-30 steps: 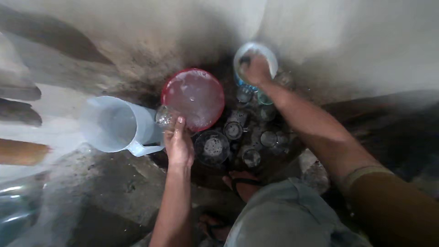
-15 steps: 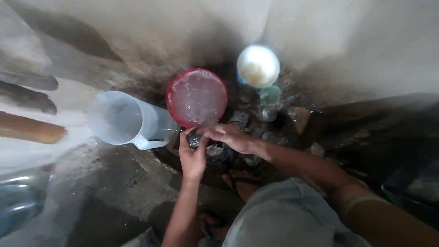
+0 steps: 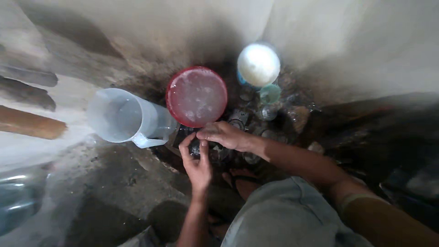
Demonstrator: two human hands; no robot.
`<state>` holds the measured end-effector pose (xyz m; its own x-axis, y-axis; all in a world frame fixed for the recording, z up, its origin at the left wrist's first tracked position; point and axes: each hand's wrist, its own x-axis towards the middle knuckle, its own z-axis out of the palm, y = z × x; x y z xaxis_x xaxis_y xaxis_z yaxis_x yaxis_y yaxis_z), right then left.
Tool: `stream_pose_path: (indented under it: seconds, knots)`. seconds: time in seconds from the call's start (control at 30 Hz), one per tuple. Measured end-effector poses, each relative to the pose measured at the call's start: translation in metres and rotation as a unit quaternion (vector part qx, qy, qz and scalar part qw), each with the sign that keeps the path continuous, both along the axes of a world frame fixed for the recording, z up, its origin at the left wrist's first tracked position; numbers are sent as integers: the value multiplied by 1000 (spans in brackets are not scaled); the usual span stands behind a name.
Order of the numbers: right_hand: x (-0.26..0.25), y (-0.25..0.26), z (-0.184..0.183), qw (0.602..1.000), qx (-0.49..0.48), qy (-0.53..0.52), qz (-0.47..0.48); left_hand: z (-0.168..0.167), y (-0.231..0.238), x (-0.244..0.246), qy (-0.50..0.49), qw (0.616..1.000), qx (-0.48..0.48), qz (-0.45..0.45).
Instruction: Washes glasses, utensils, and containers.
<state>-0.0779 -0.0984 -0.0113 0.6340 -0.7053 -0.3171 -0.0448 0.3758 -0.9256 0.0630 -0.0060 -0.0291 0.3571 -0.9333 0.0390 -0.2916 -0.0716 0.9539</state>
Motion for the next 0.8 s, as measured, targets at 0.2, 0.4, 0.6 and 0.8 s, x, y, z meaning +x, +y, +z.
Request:
stream_pose_path:
  seconds: [0.2, 0.4, 0.6, 0.8]
  knots:
    - [-7, -8, -5, 988, 81, 11, -128, -6, 7, 8, -71, 993, -81, -56]
    - [-8, -1, -10, 988, -56, 94, -110, -6, 19, 5, -242, 962, -112, -62]
    - [7, 26, -5, 926, -185, 223, -243, -18, 27, -6, -261, 955, -140, -16]
    - [18, 42, -4, 951, -199, 84, -220, -3, 23, -16, -87, 995, -5, 56]
